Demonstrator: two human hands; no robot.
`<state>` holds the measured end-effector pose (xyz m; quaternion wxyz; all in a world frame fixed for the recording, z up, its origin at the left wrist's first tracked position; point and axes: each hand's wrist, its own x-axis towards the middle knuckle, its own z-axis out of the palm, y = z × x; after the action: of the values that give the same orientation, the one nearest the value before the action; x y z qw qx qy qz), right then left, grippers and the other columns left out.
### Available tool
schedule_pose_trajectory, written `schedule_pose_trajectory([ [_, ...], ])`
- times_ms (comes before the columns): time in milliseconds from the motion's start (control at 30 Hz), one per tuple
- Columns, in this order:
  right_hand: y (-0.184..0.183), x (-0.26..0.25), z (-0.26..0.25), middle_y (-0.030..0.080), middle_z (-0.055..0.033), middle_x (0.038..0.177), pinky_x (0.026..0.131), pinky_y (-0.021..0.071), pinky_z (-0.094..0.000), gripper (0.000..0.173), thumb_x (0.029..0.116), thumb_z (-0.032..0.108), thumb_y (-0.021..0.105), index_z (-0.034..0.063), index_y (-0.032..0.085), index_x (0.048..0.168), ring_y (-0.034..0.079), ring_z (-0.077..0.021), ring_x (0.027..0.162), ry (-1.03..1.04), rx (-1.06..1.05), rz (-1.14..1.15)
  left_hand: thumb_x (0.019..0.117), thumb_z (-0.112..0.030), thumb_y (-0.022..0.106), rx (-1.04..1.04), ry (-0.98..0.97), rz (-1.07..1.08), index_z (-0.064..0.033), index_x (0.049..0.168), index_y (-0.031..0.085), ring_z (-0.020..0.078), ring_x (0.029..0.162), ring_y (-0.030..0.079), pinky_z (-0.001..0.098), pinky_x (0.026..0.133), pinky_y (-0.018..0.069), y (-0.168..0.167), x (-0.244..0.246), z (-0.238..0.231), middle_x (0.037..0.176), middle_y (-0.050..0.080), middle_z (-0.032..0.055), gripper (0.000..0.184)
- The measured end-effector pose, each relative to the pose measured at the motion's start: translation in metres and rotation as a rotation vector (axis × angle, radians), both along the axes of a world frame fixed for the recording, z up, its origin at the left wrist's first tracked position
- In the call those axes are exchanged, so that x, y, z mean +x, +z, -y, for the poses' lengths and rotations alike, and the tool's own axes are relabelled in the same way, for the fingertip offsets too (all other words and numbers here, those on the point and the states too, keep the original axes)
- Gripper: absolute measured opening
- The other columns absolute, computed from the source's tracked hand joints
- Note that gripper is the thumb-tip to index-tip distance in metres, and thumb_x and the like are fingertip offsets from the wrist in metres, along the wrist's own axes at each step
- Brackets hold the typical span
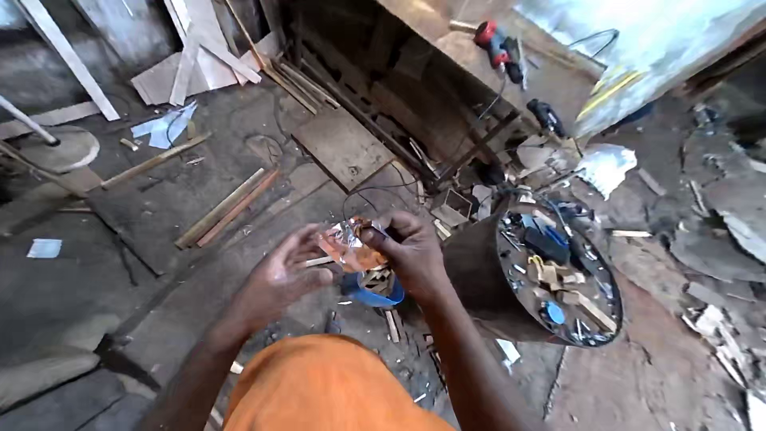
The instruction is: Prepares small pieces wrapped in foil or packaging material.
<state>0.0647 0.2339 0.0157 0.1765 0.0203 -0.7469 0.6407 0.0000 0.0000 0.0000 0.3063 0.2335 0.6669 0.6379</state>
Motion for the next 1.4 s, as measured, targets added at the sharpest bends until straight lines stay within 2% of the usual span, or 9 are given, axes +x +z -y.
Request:
schedule_pose_trajectory([
  [167,0.008,0.000,0.021,0.070,-0.0021,0.083,0.067,0.0579,-0.0246,0.006,0.0913,0.008,0.074,0.0036,0.071,0.092,0.065,-0.0063,0.072,0.028,-0.189,-0.017,0.0920,-0.013,0.075,0.162,0.125,0.118,-0.0077,0.112,0.073,0.0131,0.093,0.072,0.0316,0.084,0.0618,0.005,0.018,-0.026,0.102,0.076,0.0036,0.020],
  [367,0.009,0.000,0.027,0.070,-0.0035,0.081,0.063,0.0575,-0.0256,0.004,0.0915,0.006,0.073,0.0029,0.070,0.092,0.065,-0.0072,0.068,-0.012,-0.229,0.015,0.0907,-0.010,0.077,0.062,0.193,0.049,-0.0062,0.096,0.078,0.0119,0.076,0.070,0.0293,0.072,0.0604,0.004,0.019,-0.027,0.089,0.076,0.0042,0.007],
  [533,0.010,-0.001,0.026,0.069,-0.0045,0.082,0.067,0.0579,-0.0263,0.006,0.0917,0.006,0.073,0.0018,0.070,0.092,0.065,-0.0082,0.072,0.003,-0.210,-0.011,0.0968,-0.016,0.069,0.146,0.190,0.017,-0.0091,0.109,0.074,0.0121,0.086,0.070,0.0287,0.079,0.0603,0.007,0.014,-0.023,0.097,0.074,0.0027,0.014],
  [800,0.013,-0.001,0.026,0.070,-0.0055,0.086,0.069,0.0581,-0.0269,0.008,0.0915,0.007,0.073,0.0014,0.070,0.097,0.065,-0.0093,0.074,0.011,-0.146,0.017,0.0938,-0.008,0.072,0.155,0.258,-0.097,-0.0094,0.101,0.077,0.0101,0.086,0.070,0.0264,0.078,0.0602,0.014,0.007,-0.018,0.098,0.075,0.0010,0.009],
  [900,0.012,-0.001,0.025,0.072,-0.0070,0.089,0.070,0.0592,-0.0279,0.010,0.0916,0.006,0.074,0.0001,0.072,0.099,0.067,-0.0110,0.076,0.048,-0.109,0.011,0.0900,-0.007,0.076,0.136,0.233,-0.209,-0.0085,0.099,0.077,0.0138,0.095,0.071,0.0302,0.083,0.0616,0.014,0.000,-0.015,0.110,0.074,0.0015,0.010],
  [1067,0.015,-0.001,0.023,0.070,-0.0112,0.110,0.084,0.0614,-0.0355,0.037,0.0890,0.007,0.075,-0.0009,0.065,0.124,0.069,-0.0188,0.095,0.077,-0.094,0.039,0.0823,-0.014,0.083,0.090,0.218,-0.290,-0.0102,0.082,0.071,0.0168,0.093,0.068,0.0339,0.077,0.0604,0.009,-0.009,-0.015,0.106,0.072,0.0031,0.012],
  [1233,0.006,0.005,0.019,0.065,-0.0140,0.129,0.098,0.0579,-0.0400,0.066,0.0855,0.013,0.079,0.0017,0.052,0.144,0.066,-0.0226,0.114,0.080,-0.066,0.110,0.0930,-0.005,0.072,0.139,0.255,-0.178,-0.0073,0.102,0.078,0.0130,0.099,0.070,0.0302,0.087,0.0604,0.016,-0.006,-0.016,0.117,0.073,0.0016,0.011],
  [1333,-0.002,0.011,0.024,0.066,-0.0128,0.126,0.094,0.0601,-0.0388,0.060,0.0848,0.008,0.079,0.0035,0.056,0.140,0.068,-0.0214,0.109,0.061,-0.157,0.167,0.0883,0.001,0.074,0.297,0.242,0.027,-0.0078,0.101,0.074,0.0125,0.095,0.069,0.0296,0.085,0.0605,0.012,-0.006,-0.016,0.106,0.073,0.0034,0.015],
  [1400,-0.007,0.015,0.031,0.070,-0.0121,0.113,0.086,0.0624,-0.0366,0.042,0.0870,0.004,0.076,0.0013,0.064,0.127,0.071,-0.0189,0.097,0.032,-0.264,0.176,0.0869,0.004,0.074,0.352,0.244,0.143,-0.0087,0.100,0.073,0.0121,0.093,0.070,0.0307,0.085,0.0607,0.007,-0.006,-0.017,0.103,0.073,0.0037,0.018],
])
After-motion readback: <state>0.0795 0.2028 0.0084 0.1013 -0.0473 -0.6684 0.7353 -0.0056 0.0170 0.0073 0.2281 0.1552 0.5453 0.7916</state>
